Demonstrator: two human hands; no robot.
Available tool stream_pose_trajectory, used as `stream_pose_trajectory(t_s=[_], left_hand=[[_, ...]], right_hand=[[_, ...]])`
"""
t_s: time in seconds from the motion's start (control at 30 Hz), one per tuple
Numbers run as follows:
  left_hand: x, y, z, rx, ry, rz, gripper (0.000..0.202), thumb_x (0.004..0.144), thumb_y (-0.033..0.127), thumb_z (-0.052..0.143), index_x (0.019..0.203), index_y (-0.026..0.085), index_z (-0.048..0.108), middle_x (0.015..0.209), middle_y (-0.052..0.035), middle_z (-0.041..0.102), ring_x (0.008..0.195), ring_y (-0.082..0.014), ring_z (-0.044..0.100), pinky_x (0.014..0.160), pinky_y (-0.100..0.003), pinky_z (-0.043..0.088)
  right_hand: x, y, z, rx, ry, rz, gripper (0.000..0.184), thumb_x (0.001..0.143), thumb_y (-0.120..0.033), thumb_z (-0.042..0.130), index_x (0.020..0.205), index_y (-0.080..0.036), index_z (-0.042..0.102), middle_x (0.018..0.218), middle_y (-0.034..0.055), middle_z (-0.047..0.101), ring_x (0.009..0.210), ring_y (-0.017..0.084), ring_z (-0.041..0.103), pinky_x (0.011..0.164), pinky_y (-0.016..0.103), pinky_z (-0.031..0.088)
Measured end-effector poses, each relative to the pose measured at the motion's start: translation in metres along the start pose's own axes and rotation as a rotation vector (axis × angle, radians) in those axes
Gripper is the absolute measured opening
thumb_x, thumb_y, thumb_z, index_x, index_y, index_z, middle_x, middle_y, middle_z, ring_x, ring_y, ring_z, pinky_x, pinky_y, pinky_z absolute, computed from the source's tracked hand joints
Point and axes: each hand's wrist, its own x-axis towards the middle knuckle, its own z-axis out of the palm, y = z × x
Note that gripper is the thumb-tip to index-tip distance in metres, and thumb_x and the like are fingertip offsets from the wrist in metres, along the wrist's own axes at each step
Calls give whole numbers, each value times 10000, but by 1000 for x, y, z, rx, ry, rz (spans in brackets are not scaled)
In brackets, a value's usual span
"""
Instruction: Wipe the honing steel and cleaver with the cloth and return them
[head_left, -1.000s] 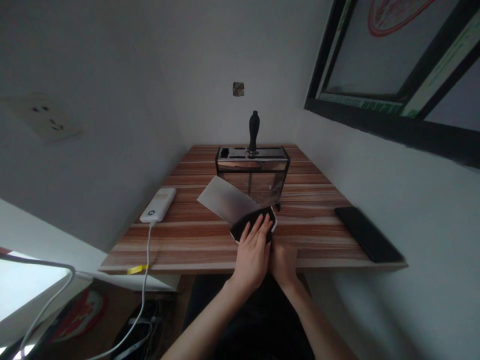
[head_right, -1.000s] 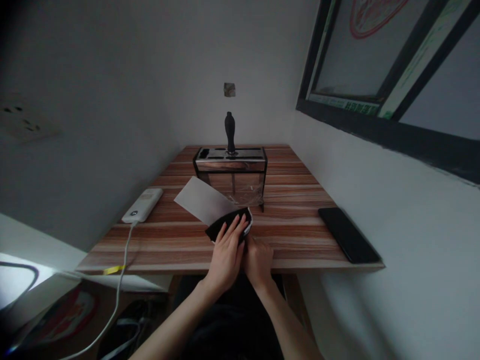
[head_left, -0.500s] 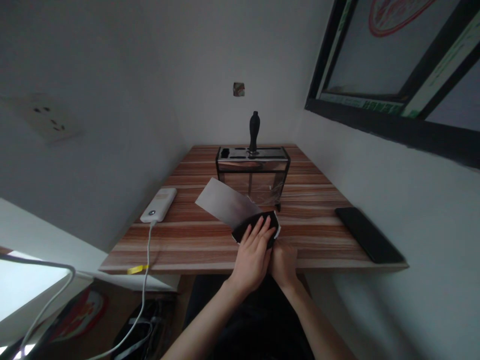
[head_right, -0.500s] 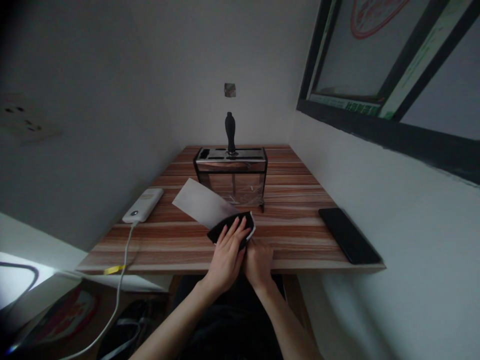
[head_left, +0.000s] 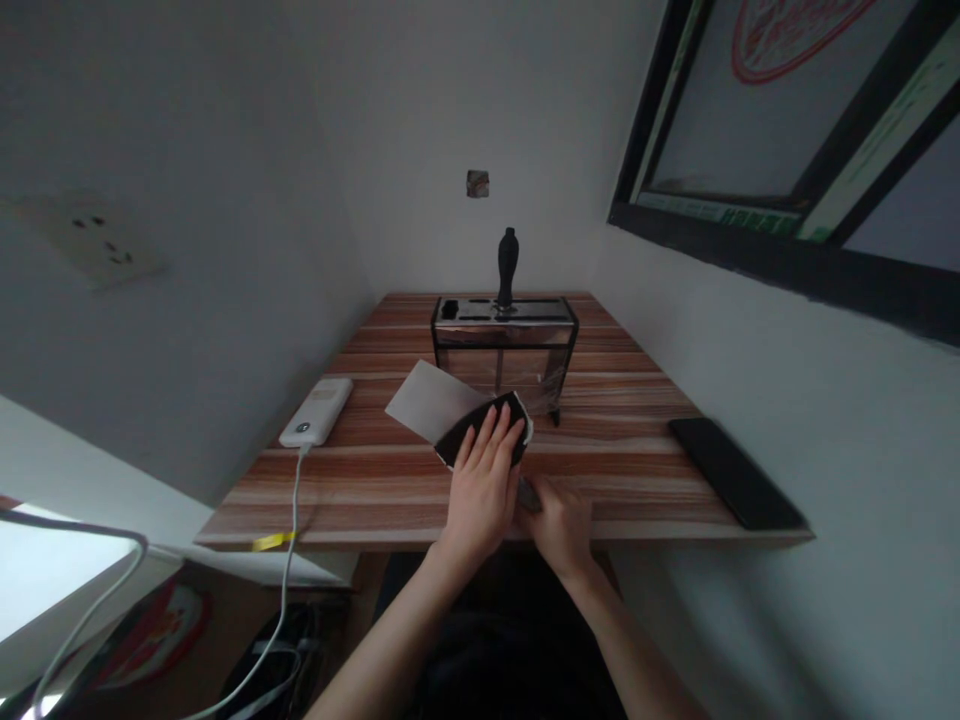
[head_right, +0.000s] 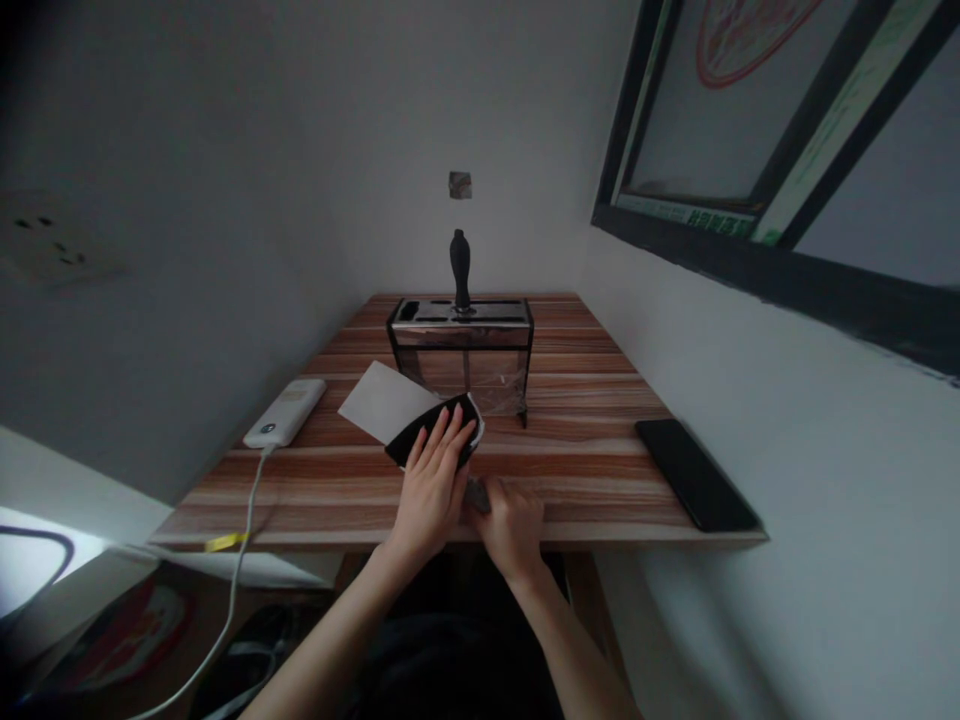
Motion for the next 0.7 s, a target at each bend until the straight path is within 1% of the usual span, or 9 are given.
stream_pose_trajectory(t_s=[0.17,0.33,0.47,0.57,0.7], left_hand=[[10,-23,-10,43,63,-48,486,908,135,349,1391,181,308,1500,-65,253,1397,-192,158,1121,-426,181],[19,-54,-22,60,157,-112,469,918,158,326,1387,181,322,1494,-86,267,1396,-209,162,1115,-453,177],[26,-77,-27,57,231,-166,472,917,175,328,1389,183,322,1491,-100,269,1393,-219,172,1112,-476,176],[29,-84,-27,32,252,-175,470,915,184,331,1384,187,329,1487,-103,280,1388,-222,194,1110,-481,185],[29,-81,-28,36,249,-185,466,921,175,320,1387,181,317,1493,-98,267,1390,-226,183,1116,-478,177]], right_hand=[[0,0,0,55,17,-12,216,798,-390,609,758,-183,659,625,39,688,589,166,631,577,237,317],[0,-2,-1,42,26,-26,264,800,-433,611,722,-184,647,604,32,676,577,153,613,580,233,309],[1,-2,-2,14,16,-32,277,786,-444,627,694,-183,641,577,23,660,562,151,604,573,234,305],[1,-2,-2,8,18,-34,281,790,-441,624,678,-184,634,561,20,650,550,150,599,565,235,303],[2,-3,-3,14,-1,-18,264,790,-441,627,695,-194,630,583,21,657,569,164,612,570,245,312]])
